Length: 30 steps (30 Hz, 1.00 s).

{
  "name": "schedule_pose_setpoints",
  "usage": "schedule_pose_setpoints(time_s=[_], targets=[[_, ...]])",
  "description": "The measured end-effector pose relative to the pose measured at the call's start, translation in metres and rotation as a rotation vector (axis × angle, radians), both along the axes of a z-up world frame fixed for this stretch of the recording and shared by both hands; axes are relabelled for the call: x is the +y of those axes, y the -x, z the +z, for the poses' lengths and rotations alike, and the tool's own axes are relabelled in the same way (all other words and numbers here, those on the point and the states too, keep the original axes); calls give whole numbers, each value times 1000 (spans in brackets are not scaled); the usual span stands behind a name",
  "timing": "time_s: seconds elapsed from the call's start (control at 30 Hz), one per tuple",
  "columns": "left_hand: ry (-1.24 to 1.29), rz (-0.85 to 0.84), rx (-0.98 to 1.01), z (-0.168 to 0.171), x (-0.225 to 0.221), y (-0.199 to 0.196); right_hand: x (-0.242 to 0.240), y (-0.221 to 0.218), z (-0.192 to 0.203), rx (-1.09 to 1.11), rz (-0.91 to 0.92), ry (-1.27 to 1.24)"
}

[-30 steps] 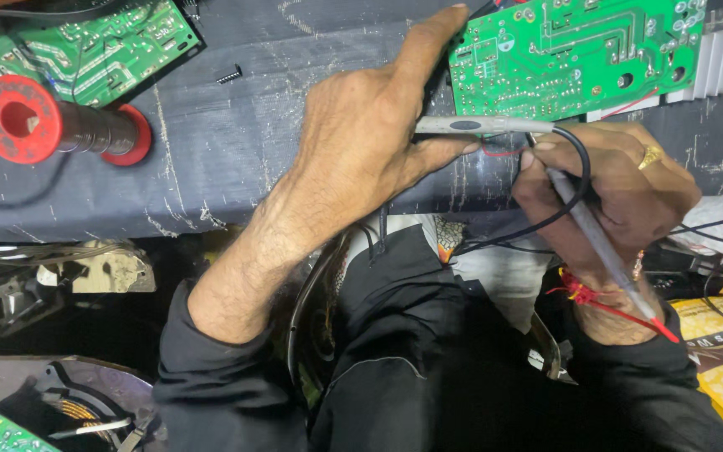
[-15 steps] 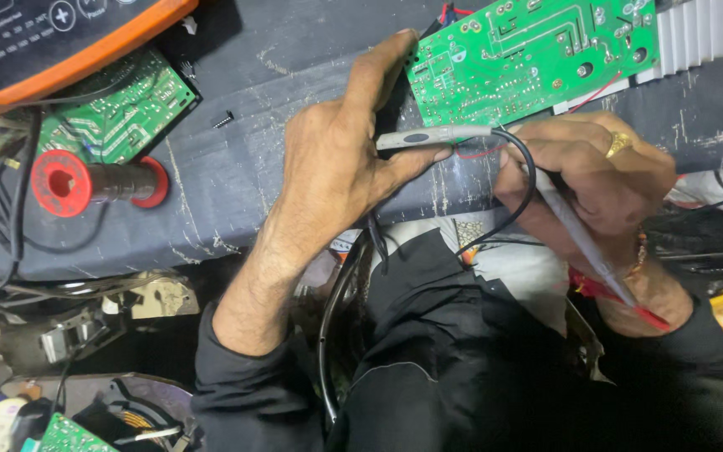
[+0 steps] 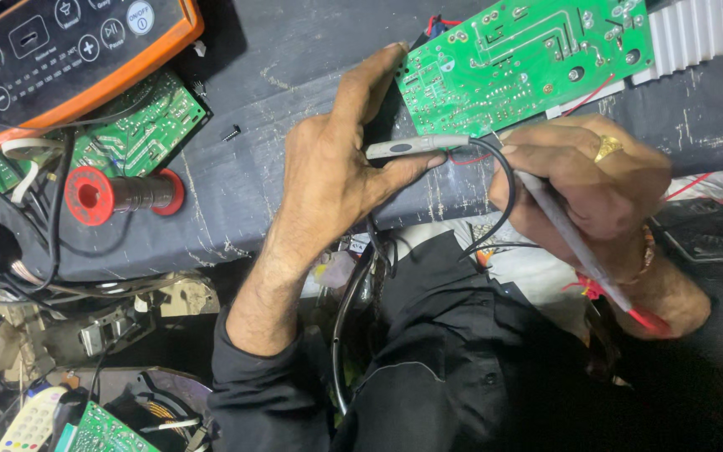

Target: The person uses a soldering iron and wire cutters to repair a green circuit board, applying solder to various points and trimming wires.

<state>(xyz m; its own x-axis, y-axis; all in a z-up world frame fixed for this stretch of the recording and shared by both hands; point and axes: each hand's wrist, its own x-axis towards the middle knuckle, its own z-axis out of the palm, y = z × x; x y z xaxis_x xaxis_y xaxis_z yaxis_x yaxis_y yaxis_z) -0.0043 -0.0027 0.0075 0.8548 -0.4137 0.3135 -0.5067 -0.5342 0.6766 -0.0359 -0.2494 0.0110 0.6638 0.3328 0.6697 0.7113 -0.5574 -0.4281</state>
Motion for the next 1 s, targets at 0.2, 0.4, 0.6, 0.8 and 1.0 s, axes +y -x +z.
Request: schedule_pose_setpoints(time_s=[0.2,0.4,0.6,0.8,1.0], targets=[[10,-10,7,-4,0,-2,-6,7,0,100,54,2],[19,6,-40,1,0,-1,-34,18,-11,99,233,-214],[34,-15,-225,20,8,6,-42,87,-46,208,341,438],[-99,-177,-728,21,9,80,-63,106,-78,456,261,651],[-10,-216,-451,-63,-48,123,-63,103,-90,555,308,758]])
